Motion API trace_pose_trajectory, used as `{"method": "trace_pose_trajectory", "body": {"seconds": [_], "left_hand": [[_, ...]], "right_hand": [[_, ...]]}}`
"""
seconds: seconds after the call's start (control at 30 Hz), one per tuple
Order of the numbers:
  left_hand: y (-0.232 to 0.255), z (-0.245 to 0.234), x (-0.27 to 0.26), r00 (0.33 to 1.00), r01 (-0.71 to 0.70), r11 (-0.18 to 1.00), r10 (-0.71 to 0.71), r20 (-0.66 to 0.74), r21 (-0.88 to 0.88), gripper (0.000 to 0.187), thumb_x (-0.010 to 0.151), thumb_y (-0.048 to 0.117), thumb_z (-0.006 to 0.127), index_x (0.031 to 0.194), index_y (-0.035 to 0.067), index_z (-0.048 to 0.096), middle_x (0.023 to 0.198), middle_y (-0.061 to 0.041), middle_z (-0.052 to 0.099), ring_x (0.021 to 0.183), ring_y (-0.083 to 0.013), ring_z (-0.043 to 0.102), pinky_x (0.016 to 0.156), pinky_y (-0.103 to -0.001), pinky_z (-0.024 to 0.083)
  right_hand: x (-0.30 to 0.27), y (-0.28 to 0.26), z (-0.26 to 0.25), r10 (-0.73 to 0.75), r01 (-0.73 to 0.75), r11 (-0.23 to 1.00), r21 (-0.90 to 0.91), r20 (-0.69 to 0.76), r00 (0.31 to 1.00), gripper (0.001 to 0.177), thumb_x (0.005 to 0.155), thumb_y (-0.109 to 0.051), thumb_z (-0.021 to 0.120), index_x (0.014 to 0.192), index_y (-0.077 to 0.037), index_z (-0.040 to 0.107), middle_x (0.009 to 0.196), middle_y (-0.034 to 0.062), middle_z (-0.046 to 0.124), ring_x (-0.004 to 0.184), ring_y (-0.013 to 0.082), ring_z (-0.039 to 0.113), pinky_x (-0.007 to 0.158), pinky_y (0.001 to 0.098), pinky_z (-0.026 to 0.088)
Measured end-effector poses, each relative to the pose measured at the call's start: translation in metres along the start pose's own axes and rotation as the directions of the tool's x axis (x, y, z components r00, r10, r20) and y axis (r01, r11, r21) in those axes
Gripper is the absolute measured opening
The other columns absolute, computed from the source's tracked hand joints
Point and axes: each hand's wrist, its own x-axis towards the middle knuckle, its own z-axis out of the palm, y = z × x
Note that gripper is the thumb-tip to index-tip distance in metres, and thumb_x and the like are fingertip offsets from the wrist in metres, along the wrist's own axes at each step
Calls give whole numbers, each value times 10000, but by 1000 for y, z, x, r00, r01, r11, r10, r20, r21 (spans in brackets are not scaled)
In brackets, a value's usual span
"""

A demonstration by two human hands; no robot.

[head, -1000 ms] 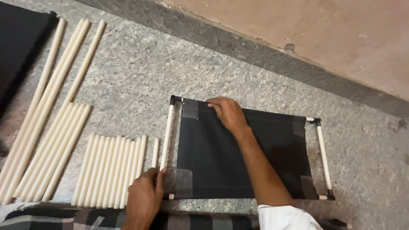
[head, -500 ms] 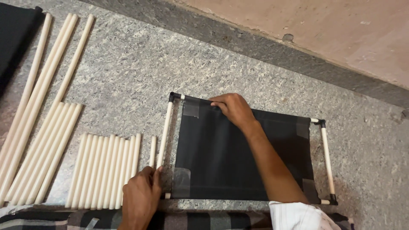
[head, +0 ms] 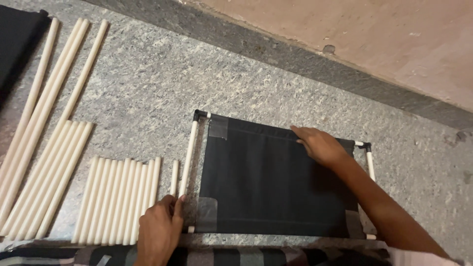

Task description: The person assembles a small rectangular frame by inserting white rods into black corner connectors and attaching a black fabric panel. They connect rods to the fabric edges, secure the corners, and adjust the frame on the floor.

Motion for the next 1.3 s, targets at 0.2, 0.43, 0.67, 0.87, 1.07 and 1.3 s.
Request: {"method": "trace_pose_trajectory", "body": {"seconds": [0.2,0.43,0.67,0.87,1.07,1.3], "left_hand": [[-1,-2,-2,999,-53,998,53,-10,-17,373,969,364,597,928,30,757,700,-258,704,681,-443,716,678,-531,559],[-1,0,-5,996,-83,996,83,-27,18,400,969,390,586,911,35,762,654,-246,694,681,-456,695,686,-534,538],[2,0,-2,1000,7,998,-9,28,58,434,975,422,579,965,30,766,683,-245,715,689,-443,717,719,-527,551],[2,-2,-2,1000,-5,1000,4,15,21,431,970,418,583,944,33,774,742,-244,731,739,-459,715,738,-536,553],[3,0,-5,999,-35,999,35,-17,2,412,959,416,580,934,53,775,738,-236,729,744,-457,715,725,-531,555],[-2,1,-2,999,-10,1000,10,-37,8,413,967,424,577,938,59,770,741,-231,734,761,-451,714,739,-524,553]], "right_hand": [[-40,26,4,70,-44,989,143,-179,981,370,919,-15,552,1248,-85,706,1191,169,737,1086,355,701,955,425,549],[-46,25,-5,63,-34,984,174,-165,984,342,917,-21,551,1210,-63,724,1154,156,748,1068,346,704,942,416,547],[-56,42,-5,130,-95,979,181,-190,973,284,933,-54,580,1165,-75,743,1153,150,749,1045,338,720,932,411,558],[-78,75,-1,314,-309,949,57,-177,933,291,907,-63,618,1154,-106,764,1150,140,752,1024,352,709,916,438,550],[-95,101,13,308,-308,951,36,-223,925,290,883,-54,636,1131,-113,775,1132,148,754,1028,354,711,915,442,559],[-113,174,39,775,-754,631,182,-110,622,350,1009,-290,746,1002,57,790,948,264,776,847,347,746,832,432,578]]}}
